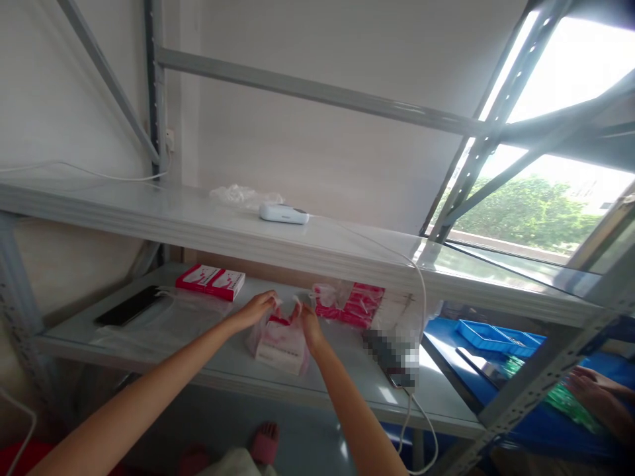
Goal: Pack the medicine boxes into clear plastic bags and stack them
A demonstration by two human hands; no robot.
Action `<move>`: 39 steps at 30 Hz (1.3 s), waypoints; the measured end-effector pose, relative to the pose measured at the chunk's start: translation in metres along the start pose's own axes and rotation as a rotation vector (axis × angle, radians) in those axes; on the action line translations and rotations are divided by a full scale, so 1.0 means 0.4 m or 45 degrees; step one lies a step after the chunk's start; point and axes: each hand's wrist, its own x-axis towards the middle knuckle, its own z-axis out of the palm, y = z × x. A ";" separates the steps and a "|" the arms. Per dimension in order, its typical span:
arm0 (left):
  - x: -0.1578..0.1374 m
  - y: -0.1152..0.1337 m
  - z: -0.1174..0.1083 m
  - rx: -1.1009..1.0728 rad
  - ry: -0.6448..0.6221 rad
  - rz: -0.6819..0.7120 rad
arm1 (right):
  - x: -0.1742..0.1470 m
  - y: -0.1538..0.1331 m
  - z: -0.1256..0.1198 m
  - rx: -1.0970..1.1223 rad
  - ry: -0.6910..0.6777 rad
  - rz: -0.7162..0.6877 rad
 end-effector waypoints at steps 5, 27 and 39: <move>-0.011 0.034 0.073 0.059 0.165 -0.100 | 0.020 -0.014 -0.012 0.170 -0.023 0.204; 0.035 0.111 0.030 0.705 -0.077 0.065 | -0.068 0.003 0.035 0.103 -0.014 0.217; -0.101 0.061 0.037 1.430 0.000 0.448 | -0.087 -0.012 0.036 0.016 -0.111 0.142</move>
